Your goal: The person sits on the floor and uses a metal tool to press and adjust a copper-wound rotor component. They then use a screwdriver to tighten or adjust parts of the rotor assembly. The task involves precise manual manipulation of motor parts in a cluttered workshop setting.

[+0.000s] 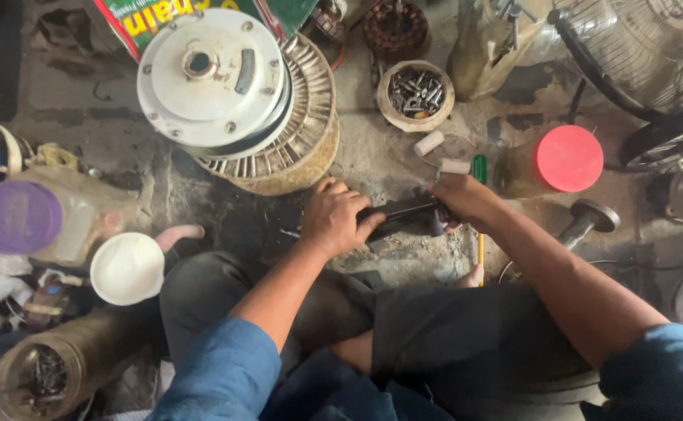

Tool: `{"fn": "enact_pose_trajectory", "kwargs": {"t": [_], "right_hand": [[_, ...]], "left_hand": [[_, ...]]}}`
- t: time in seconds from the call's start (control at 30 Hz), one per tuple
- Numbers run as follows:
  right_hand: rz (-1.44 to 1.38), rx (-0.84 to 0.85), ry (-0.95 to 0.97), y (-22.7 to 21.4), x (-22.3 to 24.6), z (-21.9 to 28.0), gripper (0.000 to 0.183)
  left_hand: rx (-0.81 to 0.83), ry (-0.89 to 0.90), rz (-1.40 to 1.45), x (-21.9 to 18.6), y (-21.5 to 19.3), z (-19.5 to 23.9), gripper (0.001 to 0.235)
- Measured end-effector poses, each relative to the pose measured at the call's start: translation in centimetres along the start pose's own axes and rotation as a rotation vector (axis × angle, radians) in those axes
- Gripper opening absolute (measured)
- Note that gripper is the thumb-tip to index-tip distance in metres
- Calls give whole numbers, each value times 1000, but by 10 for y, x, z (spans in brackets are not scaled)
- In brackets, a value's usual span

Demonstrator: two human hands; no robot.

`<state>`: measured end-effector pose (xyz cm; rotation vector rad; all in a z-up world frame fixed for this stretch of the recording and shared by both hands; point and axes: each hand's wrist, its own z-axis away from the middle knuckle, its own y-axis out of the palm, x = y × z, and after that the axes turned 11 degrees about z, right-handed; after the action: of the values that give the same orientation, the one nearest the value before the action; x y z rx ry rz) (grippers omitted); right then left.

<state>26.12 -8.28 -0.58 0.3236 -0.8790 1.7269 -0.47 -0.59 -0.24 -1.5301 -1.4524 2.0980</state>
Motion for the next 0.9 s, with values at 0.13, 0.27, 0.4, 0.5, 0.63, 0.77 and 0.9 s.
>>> {"fn": "enact_pose_trajectory", "kwargs": {"t": [0.13,0.27,0.4,0.5,0.63,0.77,0.9], "right_hand": [[-91,-57,-16,3,-18,-5,29],[91,-120,-175,7,-4,5,32],[413,-238,-354,8,4,24,33],[564,-389,-592,21,3,41,34],[577,-413,-581,36,9,70,34],[406,-392,-527,26,15,109,34],[-284,-272,-242,25,2,148,31]], "left_hand": [[-202,196,-41,2,16,8,35],[-364,106,166,13,22,13,26],[-495,-54,445,27,29,3,30],[-542,-108,605,32,29,-2,32],[-771,10,473,10,24,12,31],[-692,26,582,-43,26,68,22],[-365,-239,1310,-89,49,107,50]]}}
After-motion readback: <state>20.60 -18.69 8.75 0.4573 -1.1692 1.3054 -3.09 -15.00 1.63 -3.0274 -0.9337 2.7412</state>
